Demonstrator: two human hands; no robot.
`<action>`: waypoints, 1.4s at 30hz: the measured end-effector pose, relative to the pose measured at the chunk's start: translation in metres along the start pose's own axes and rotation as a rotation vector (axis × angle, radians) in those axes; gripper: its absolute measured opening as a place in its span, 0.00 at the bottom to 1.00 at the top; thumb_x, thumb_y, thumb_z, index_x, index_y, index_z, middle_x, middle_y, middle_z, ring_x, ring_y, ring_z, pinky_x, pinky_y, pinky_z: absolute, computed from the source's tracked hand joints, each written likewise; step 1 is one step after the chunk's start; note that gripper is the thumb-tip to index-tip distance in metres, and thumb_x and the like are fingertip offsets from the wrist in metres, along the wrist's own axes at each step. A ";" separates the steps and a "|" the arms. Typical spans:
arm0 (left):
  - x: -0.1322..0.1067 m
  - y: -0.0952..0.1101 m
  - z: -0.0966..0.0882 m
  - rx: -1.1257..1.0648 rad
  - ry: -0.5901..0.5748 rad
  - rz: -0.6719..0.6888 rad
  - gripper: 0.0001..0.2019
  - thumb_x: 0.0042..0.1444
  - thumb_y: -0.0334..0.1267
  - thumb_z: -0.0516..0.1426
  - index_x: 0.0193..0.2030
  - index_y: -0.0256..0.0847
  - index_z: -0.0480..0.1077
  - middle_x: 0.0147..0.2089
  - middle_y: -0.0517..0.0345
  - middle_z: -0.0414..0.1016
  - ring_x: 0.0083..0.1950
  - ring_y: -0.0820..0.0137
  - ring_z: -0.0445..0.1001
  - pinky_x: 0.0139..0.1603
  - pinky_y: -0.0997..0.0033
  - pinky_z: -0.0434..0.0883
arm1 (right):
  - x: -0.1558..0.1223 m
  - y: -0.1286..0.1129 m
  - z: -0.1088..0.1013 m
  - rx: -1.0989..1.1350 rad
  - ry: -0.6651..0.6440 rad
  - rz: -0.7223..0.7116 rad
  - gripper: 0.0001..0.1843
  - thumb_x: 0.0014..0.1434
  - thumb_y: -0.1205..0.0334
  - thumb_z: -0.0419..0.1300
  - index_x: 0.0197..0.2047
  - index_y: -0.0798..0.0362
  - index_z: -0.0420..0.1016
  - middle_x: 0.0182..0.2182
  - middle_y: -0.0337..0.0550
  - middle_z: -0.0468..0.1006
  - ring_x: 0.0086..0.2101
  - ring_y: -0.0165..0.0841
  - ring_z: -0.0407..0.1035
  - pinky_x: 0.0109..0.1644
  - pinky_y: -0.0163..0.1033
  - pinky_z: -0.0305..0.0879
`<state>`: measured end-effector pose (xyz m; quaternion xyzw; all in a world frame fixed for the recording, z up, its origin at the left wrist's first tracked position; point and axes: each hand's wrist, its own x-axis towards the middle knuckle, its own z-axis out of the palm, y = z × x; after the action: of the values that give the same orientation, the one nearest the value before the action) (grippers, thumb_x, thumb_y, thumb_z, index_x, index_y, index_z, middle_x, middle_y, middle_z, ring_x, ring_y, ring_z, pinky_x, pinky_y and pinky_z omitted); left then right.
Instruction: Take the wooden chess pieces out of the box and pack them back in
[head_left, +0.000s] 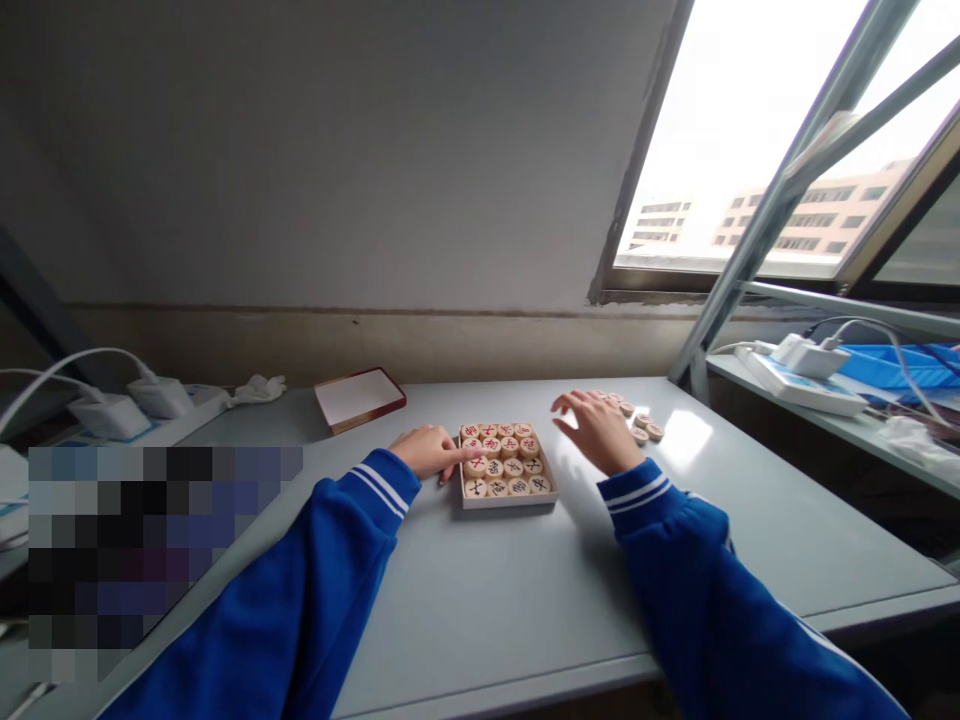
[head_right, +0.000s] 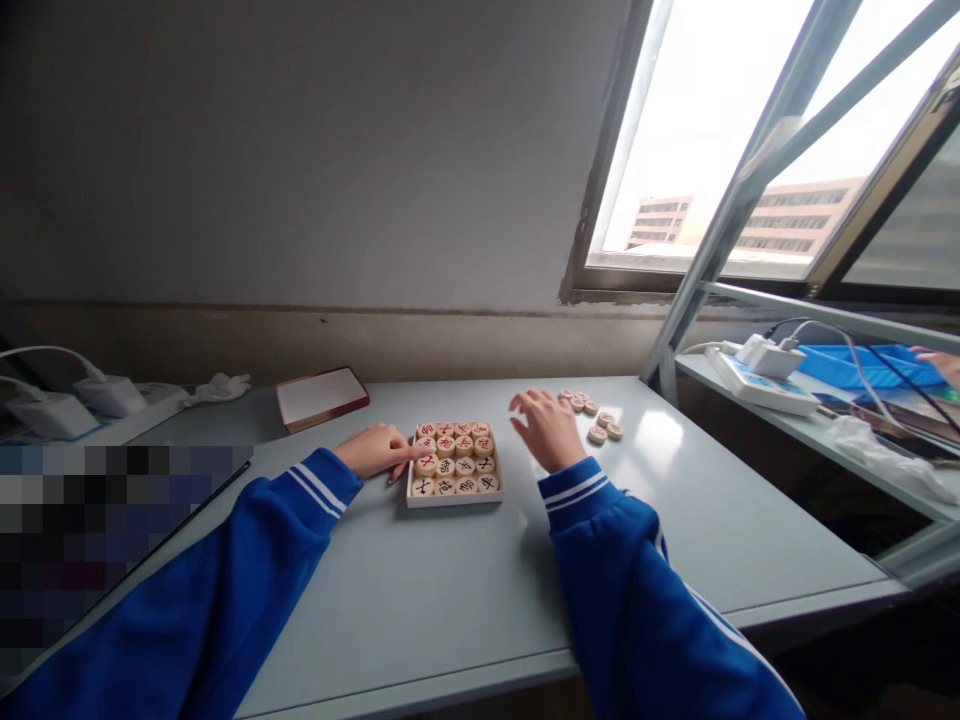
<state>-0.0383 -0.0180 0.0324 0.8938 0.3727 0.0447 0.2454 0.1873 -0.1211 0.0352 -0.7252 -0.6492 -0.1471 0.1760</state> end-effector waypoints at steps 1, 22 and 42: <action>-0.001 0.003 0.000 0.039 0.006 -0.033 0.30 0.40 0.65 0.46 0.09 0.39 0.65 0.11 0.59 0.60 0.17 0.74 0.58 0.25 0.73 0.54 | -0.001 0.016 -0.001 -0.119 -0.018 0.149 0.08 0.52 0.63 0.56 0.37 0.54 0.68 0.36 0.51 0.71 0.39 0.42 0.64 0.39 0.46 0.59; 0.000 -0.001 0.003 0.019 -0.016 -0.005 0.27 0.45 0.61 0.46 0.16 0.39 0.68 0.14 0.62 0.58 0.18 0.74 0.57 0.25 0.73 0.53 | -0.006 -0.009 -0.007 0.382 -0.029 -0.191 0.13 0.55 0.53 0.51 0.40 0.51 0.65 0.32 0.40 0.73 0.29 0.28 0.66 0.33 0.34 0.60; 0.004 -0.011 0.005 -0.092 -0.060 0.094 0.16 0.43 0.43 0.48 0.15 0.37 0.71 0.16 0.62 0.65 0.24 0.75 0.60 0.31 0.76 0.58 | -0.015 -0.048 0.008 0.229 -0.105 -0.334 0.10 0.53 0.52 0.55 0.32 0.50 0.67 0.33 0.38 0.75 0.33 0.31 0.67 0.37 0.37 0.48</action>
<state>-0.0413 -0.0111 0.0222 0.8990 0.3202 0.0464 0.2952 0.1375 -0.1257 0.0244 -0.5894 -0.7812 -0.0616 0.1963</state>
